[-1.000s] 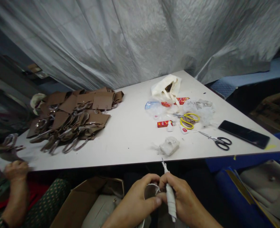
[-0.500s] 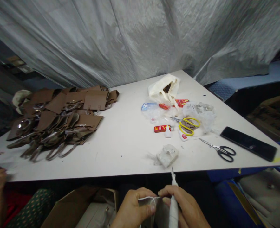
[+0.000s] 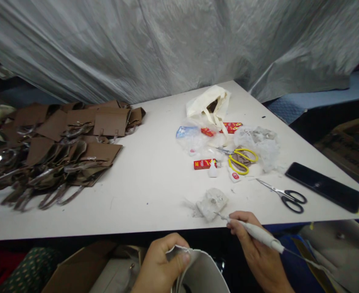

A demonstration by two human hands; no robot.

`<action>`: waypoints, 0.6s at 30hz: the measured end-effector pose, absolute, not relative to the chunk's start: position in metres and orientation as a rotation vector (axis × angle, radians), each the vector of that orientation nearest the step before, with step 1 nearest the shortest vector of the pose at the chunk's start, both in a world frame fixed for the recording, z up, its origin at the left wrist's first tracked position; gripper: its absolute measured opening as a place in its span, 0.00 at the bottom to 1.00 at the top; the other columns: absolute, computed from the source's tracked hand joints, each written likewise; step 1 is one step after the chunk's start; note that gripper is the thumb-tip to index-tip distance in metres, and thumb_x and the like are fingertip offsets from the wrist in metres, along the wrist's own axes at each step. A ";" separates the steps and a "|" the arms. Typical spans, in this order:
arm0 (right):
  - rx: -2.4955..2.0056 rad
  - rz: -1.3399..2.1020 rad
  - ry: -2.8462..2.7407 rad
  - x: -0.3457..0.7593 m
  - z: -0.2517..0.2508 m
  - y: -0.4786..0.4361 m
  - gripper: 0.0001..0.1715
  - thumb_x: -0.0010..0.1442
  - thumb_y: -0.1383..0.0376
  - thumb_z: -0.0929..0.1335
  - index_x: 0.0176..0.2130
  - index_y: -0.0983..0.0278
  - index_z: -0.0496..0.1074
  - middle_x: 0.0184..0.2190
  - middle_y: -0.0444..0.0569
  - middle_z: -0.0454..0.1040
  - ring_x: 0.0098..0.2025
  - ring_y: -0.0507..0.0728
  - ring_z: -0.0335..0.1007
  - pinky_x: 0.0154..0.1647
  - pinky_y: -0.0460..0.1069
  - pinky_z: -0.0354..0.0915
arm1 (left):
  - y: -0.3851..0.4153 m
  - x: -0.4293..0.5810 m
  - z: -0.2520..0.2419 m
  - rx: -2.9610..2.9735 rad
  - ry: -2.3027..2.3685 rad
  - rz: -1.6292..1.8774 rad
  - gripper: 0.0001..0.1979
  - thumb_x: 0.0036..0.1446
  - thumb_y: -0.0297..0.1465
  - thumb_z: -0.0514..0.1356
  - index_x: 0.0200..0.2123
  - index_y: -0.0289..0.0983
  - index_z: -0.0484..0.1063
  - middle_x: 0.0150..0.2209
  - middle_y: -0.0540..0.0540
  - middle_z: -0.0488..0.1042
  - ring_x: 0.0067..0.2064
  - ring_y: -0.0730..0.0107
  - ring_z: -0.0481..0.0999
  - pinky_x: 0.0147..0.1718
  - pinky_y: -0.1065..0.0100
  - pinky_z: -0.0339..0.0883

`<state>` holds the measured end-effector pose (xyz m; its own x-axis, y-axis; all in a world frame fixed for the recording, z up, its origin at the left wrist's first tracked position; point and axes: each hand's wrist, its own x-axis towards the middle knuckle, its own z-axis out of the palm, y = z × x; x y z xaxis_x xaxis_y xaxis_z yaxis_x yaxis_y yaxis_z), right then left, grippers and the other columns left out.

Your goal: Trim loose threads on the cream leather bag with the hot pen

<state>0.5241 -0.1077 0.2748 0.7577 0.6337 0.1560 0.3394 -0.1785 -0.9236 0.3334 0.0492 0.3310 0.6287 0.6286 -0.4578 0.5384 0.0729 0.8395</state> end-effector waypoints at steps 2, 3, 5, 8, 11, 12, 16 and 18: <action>-1.774 0.264 -0.819 0.528 0.274 -0.101 0.15 0.73 0.55 0.66 0.40 0.61 0.76 0.28 0.45 0.77 0.30 0.55 0.76 0.34 0.46 0.72 | 0.053 0.346 0.330 1.485 1.008 0.078 0.16 0.48 0.43 0.69 0.28 0.36 0.77 0.23 0.51 0.70 0.29 0.68 0.66 0.31 0.68 0.57; -1.771 0.237 -0.842 0.530 0.274 -0.098 0.14 0.72 0.56 0.66 0.40 0.61 0.77 0.29 0.45 0.78 0.30 0.56 0.76 0.35 0.46 0.73 | 0.052 0.353 0.326 1.439 1.020 0.068 0.15 0.47 0.42 0.69 0.28 0.35 0.77 0.23 0.51 0.70 0.28 0.68 0.66 0.31 0.68 0.57; -1.759 0.192 -0.884 0.532 0.271 -0.093 0.13 0.72 0.57 0.67 0.40 0.61 0.77 0.32 0.47 0.80 0.33 0.56 0.77 0.38 0.47 0.73 | 0.048 0.366 0.315 1.378 1.048 0.056 0.13 0.45 0.39 0.69 0.28 0.34 0.78 0.22 0.51 0.71 0.28 0.69 0.66 0.31 0.68 0.58; -1.756 0.179 -0.933 0.535 0.267 -0.089 0.11 0.72 0.59 0.67 0.41 0.61 0.77 0.35 0.49 0.81 0.37 0.58 0.79 0.41 0.49 0.73 | 0.039 0.378 0.297 1.333 1.067 0.043 0.10 0.44 0.35 0.67 0.26 0.33 0.79 0.22 0.50 0.72 0.28 0.68 0.68 0.31 0.67 0.59; -1.767 0.185 -0.979 0.536 0.265 -0.087 0.11 0.72 0.60 0.67 0.41 0.62 0.76 0.34 0.49 0.80 0.37 0.58 0.78 0.41 0.49 0.72 | 0.036 0.383 0.289 1.318 1.093 0.019 0.10 0.43 0.35 0.66 0.26 0.33 0.79 0.22 0.50 0.72 0.28 0.67 0.68 0.31 0.67 0.59; -1.773 0.180 -0.996 0.537 0.264 -0.086 0.10 0.72 0.60 0.67 0.41 0.62 0.76 0.34 0.48 0.80 0.37 0.57 0.79 0.41 0.49 0.72 | 0.036 0.384 0.289 1.326 1.105 0.010 0.10 0.42 0.35 0.66 0.25 0.33 0.79 0.21 0.50 0.72 0.28 0.67 0.68 0.31 0.67 0.59; -1.783 0.127 -1.100 0.538 0.265 -0.081 0.09 0.73 0.62 0.66 0.42 0.63 0.75 0.35 0.49 0.80 0.37 0.57 0.79 0.40 0.49 0.72 | 0.040 0.385 0.290 1.379 1.124 -0.022 0.09 0.41 0.34 0.64 0.25 0.34 0.78 0.21 0.50 0.71 0.28 0.67 0.67 0.31 0.66 0.59; -1.795 0.099 -1.157 0.538 0.266 -0.077 0.11 0.74 0.61 0.66 0.41 0.63 0.76 0.34 0.49 0.81 0.36 0.57 0.79 0.39 0.50 0.72 | 0.042 0.385 0.290 1.382 1.112 -0.032 0.09 0.42 0.34 0.64 0.24 0.34 0.77 0.21 0.50 0.71 0.28 0.68 0.67 0.30 0.66 0.59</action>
